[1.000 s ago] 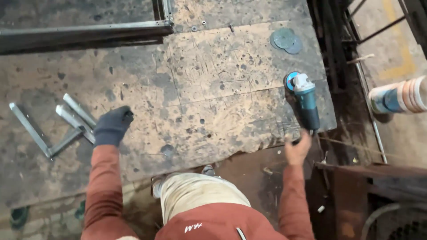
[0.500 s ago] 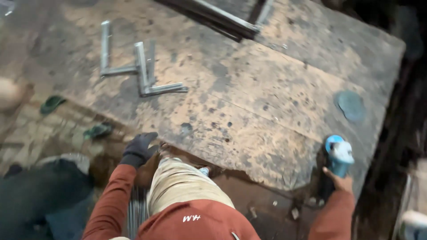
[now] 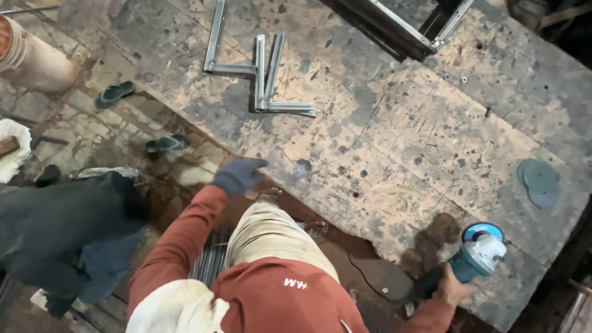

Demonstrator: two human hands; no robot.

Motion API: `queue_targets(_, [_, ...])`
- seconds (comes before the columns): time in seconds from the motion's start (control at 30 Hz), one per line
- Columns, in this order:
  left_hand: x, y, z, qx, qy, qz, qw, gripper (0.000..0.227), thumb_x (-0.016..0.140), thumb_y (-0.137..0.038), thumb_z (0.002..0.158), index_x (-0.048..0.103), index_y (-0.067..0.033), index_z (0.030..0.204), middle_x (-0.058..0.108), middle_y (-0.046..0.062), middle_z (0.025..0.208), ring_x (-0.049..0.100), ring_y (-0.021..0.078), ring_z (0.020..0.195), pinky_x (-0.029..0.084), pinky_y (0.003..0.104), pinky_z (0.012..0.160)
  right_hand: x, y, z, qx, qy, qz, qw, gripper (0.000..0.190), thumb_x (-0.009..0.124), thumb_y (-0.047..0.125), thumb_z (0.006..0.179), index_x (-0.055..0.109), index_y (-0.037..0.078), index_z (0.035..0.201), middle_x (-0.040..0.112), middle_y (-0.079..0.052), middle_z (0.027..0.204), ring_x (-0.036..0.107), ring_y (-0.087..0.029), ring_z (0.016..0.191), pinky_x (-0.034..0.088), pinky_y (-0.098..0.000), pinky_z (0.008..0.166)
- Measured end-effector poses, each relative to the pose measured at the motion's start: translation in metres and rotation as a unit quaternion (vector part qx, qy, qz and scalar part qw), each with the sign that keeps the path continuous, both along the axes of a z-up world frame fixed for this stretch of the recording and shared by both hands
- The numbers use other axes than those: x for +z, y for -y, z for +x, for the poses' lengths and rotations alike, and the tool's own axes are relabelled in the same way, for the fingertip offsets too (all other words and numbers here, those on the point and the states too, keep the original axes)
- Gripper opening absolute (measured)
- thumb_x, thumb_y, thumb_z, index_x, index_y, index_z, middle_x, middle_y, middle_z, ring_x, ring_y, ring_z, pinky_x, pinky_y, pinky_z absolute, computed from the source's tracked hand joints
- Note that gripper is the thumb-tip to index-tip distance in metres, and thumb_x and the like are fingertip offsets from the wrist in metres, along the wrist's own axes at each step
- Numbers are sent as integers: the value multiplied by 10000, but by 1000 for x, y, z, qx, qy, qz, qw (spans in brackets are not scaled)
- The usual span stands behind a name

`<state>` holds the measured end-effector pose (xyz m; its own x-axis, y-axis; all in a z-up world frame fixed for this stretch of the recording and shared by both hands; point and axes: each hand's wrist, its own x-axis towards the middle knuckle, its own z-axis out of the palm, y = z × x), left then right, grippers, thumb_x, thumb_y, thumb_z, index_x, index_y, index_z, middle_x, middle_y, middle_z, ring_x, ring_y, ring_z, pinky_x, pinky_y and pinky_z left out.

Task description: Using an angle grinder to smooth and clean edges of metal frames or brackets in a workshop.

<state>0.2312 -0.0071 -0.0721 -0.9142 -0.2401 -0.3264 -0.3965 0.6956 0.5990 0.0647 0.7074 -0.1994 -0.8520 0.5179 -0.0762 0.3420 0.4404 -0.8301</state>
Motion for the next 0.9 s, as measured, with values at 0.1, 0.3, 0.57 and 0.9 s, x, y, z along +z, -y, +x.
queue_targets(0.1, [-8,-26,-35,-46,-37,125,990,478,677,-382,919,645,-160,1341,733,127,1236,717,297,1128,557,373,988,36,61,30,-3,-123,-117,986,747,904,140,708,532,31,1347,645,-76,1166,637,-218,977,564,-392,822])
queue_targets(0.3, [43,-112,-83,-251,-21,317,914,691,663,-497,910,544,-131,1483,618,145,1466,630,312,1307,476,394,1111,77,187,64,-4,-133,-456,880,421,815,237,917,643,-2,1218,696,-100,1085,706,-261,950,610,-417,936])
queue_targets(0.57, [26,-161,-72,-388,69,380,837,898,812,-535,806,472,-103,1516,596,201,1391,594,345,1216,477,430,1027,182,366,115,42,-154,-475,865,430,789,258,847,633,17,1167,695,-111,1027,700,-256,932,601,-425,879])
queue_targets(0.9, [37,-122,-64,-374,190,549,723,723,787,-443,832,614,-68,1425,732,209,1154,709,299,928,551,455,846,207,425,136,38,-197,-652,731,551,893,329,822,627,56,1220,693,-98,1161,679,-251,1114,568,-498,1110])
